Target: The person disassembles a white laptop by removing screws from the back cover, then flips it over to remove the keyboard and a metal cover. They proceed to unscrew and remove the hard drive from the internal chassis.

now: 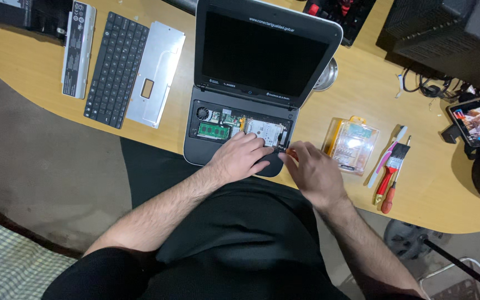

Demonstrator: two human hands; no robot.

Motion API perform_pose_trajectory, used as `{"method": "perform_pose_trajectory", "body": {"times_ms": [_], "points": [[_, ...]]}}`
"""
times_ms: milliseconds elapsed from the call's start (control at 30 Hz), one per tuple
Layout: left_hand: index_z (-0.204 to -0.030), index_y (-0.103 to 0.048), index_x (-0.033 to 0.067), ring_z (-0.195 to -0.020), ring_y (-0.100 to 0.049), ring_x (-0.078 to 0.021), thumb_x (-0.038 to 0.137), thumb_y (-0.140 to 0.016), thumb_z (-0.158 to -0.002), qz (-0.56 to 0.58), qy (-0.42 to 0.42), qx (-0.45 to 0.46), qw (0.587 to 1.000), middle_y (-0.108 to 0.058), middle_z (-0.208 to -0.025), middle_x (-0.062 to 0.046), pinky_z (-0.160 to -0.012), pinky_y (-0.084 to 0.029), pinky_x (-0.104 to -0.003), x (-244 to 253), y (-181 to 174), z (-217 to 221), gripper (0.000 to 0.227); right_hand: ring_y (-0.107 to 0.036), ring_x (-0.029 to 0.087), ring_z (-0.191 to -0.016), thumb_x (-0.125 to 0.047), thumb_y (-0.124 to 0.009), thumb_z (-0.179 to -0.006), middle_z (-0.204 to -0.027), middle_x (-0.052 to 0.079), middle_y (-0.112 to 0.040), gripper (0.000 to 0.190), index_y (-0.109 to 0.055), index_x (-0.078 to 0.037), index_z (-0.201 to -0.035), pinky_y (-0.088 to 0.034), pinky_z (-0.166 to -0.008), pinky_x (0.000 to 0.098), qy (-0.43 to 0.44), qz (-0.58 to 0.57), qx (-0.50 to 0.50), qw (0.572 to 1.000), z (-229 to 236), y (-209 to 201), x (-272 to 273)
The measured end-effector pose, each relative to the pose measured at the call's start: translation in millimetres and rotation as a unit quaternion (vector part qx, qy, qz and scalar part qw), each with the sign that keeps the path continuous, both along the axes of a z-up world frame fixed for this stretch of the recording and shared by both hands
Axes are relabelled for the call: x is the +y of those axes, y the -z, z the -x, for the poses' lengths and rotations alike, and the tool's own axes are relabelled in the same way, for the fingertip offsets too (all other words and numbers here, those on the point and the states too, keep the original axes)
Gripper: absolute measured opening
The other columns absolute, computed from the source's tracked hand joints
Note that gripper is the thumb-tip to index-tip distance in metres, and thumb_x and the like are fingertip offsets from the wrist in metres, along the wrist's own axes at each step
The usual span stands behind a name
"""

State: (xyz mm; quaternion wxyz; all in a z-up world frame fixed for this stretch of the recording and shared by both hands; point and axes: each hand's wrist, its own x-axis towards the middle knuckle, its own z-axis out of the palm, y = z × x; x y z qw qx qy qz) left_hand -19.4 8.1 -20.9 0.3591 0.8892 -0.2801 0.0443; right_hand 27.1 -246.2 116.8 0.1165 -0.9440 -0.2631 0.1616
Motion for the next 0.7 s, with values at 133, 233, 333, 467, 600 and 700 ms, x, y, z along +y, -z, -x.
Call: {"method": "perform_pose_trajectory", "body": {"times_ms": [133,233,333,467,600,700], "points": [[-0.132,-0.078,0.016,-0.103,-0.064,-0.0292,0.046,-0.071,-0.122,-0.004,-0.001,0.007,1.0,-0.06,-0.109,-0.003,-0.09,-0.05,-0.047,0,-6,-1,0.033,-0.088,0.032,-0.083,-0.012,-0.079,-0.119,-0.097,0.008,-0.078,0.022,-0.074,-0.016,-0.14,-0.07,-0.066,0.0438,-0.046,-0.004,-0.035,0.998,-1,11,1],[-0.13,-0.078,0.0155,-0.102,-0.065,-0.0307,0.046,-0.072,-0.121,-0.009,0.003,0.011,1.0,-0.061,-0.107,-0.003,-0.089,-0.051,-0.049,1,-5,0,0.032,-0.084,0.037,-0.079,0.002,-0.08,-0.111,-0.095,0.016,-0.075,0.03,-0.073,-0.012,-0.136,-0.071,-0.07,0.0483,-0.092,-0.017,-0.013,0.995,-8,-19,18],[-0.131,-0.078,0.0165,-0.104,-0.066,-0.0307,0.047,-0.073,-0.12,-0.018,0.004,0.009,1.0,-0.061,-0.108,-0.003,-0.09,-0.051,-0.049,1,-5,-1,0.033,-0.082,0.048,-0.088,0.005,-0.07,-0.113,-0.105,0.017,-0.069,0.046,-0.067,-0.006,-0.158,-0.069,-0.07,0.0577,-0.098,-0.016,0.06,0.993,-12,-12,11],[-0.131,-0.078,0.0164,-0.103,-0.065,-0.0299,0.045,-0.074,-0.12,-0.009,-0.002,0.004,1.0,-0.06,-0.108,-0.004,-0.09,-0.051,-0.048,0,-5,0,0.031,-0.084,0.038,-0.082,-0.015,-0.075,-0.122,-0.103,0.014,-0.067,0.034,-0.061,-0.009,-0.152,-0.07,-0.06,0.0497,-0.13,0.03,-0.047,0.99,-18,-10,10],[-0.13,-0.079,0.0168,-0.101,-0.066,-0.03,0.046,-0.073,-0.12,-0.015,0.002,0.015,1.0,-0.062,-0.106,-0.003,-0.09,-0.052,-0.048,1,-8,-1,0.031,-0.085,0.048,-0.093,0.0,-0.065,-0.12,-0.112,0.015,-0.063,0.045,-0.055,-0.009,-0.163,-0.072,-0.065,0.0592,-0.165,0.015,0.005,0.986,-22,-12,11],[-0.129,-0.08,0.0152,-0.102,-0.067,-0.0307,0.045,-0.077,-0.117,-0.018,0.006,0.015,1.0,-0.064,-0.107,-0.004,-0.089,-0.052,-0.049,1,-9,-2,0.032,-0.085,0.034,-0.093,-0.006,-0.07,-0.118,-0.116,0.011,-0.063,0.053,-0.058,-0.006,-0.17,-0.077,-0.071,0.0442,-0.098,-0.019,0.115,0.988,-32,-24,21]]}}
